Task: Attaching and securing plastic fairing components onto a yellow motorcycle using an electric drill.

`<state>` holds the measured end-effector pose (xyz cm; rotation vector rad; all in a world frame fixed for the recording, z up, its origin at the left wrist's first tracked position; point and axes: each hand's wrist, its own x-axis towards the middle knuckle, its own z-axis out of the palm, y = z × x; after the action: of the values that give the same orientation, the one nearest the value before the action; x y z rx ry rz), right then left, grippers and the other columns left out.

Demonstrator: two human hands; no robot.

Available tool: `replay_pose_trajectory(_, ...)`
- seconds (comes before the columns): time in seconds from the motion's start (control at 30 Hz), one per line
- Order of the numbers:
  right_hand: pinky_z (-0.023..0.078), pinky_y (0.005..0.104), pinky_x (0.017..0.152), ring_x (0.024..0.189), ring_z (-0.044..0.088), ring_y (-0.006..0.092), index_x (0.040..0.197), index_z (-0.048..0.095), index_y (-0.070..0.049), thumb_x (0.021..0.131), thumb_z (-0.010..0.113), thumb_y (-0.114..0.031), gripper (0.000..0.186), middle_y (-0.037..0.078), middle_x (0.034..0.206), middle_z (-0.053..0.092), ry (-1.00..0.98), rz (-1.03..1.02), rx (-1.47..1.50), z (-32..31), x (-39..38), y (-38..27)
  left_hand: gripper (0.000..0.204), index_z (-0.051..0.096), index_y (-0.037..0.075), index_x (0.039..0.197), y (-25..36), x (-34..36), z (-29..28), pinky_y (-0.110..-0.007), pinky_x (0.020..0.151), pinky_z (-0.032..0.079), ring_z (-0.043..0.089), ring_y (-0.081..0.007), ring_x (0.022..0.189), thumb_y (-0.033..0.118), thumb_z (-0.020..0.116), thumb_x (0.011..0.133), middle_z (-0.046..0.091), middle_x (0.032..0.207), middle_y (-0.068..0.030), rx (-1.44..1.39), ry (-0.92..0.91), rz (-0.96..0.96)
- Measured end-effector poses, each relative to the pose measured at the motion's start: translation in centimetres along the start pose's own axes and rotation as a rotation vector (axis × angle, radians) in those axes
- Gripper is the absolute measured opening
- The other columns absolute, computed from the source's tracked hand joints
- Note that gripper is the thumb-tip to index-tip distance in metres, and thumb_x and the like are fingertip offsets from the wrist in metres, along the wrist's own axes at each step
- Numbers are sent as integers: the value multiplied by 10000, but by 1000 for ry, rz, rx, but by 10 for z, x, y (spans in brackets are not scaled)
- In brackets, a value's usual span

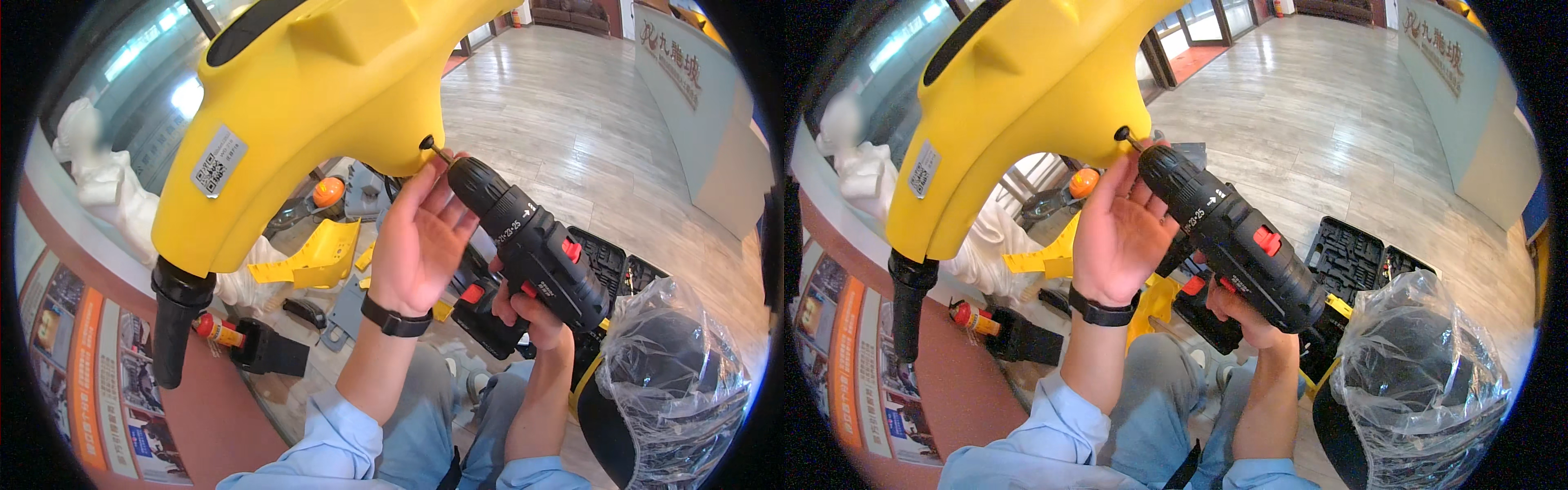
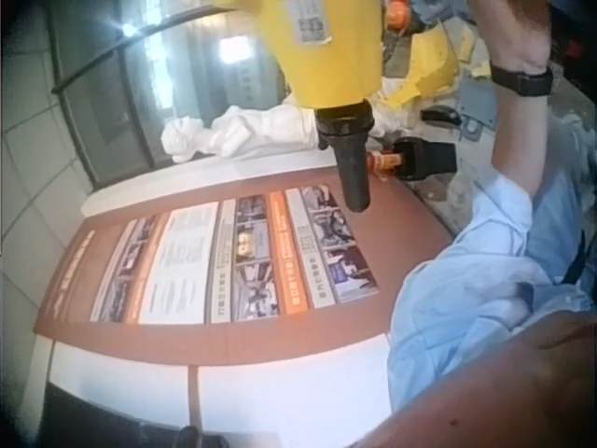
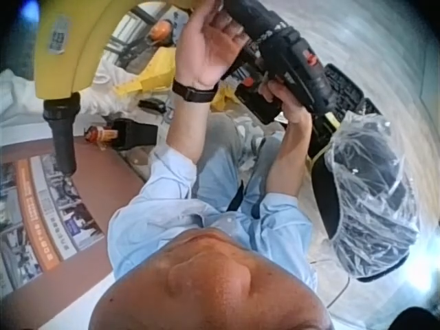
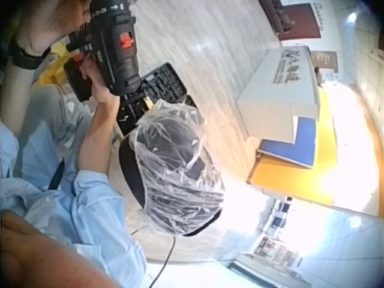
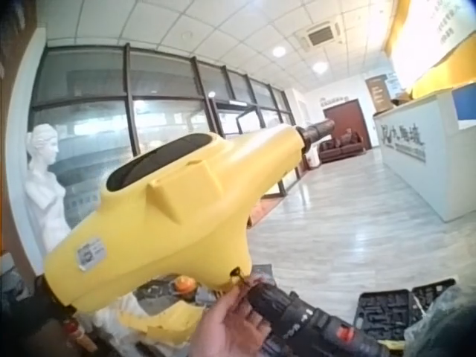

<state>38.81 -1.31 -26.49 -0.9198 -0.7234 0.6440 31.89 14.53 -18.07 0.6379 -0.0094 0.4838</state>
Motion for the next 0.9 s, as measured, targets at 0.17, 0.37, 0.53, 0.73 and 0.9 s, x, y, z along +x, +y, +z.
replay_pose_trajectory(0.17,480,289,546,498,534,138,1145,608,55,666,641,-135,516,66,630,590,73,-37,10,8,-4,-12,393,559,34,1222,-1,-10,-25,-350,971,409,571,-182,1085,149,739,892,631,1087,-55,771,280,602)
replay_pose_trajectory(0.37,494,306,562,493,531,141,1113,617,61,676,603,-110,470,73,619,578,67,25,17,12,-11,-31,871,369,-13,1297,19,35,-37,-450,1046,313,377,-279,1234,218,906,652,394,1303,-178,1360,350,1244)
replay_pose_trajectory(0.53,496,311,560,472,510,143,1096,607,63,684,565,-91,442,74,595,563,86,18,89,21,-13,-35,663,411,-11,1159,24,57,-19,-382,940,456,550,-220,1049,25,837,653,537,1145,-134,1225,131,1159)
replay_pose_trajectory(0.73,488,311,551,466,490,138,1084,602,62,688,534,-85,427,60,556,538,31,46,95,19,-11,-37,617,425,8,1096,25,58,-8,-315,803,536,631,-161,863,-55,822,627,617,985,-66,1107,40,1142)
replay_pose_trajectory(0.9,478,317,542,462,481,139,1072,602,62,683,532,-83,421,59,559,533,40,54,82,21,-11,-41,599,437,1,1098,28,60,-8,-307,758,549,657,-161,786,-53,820,640,650,925,-70,1050,-67,1134)
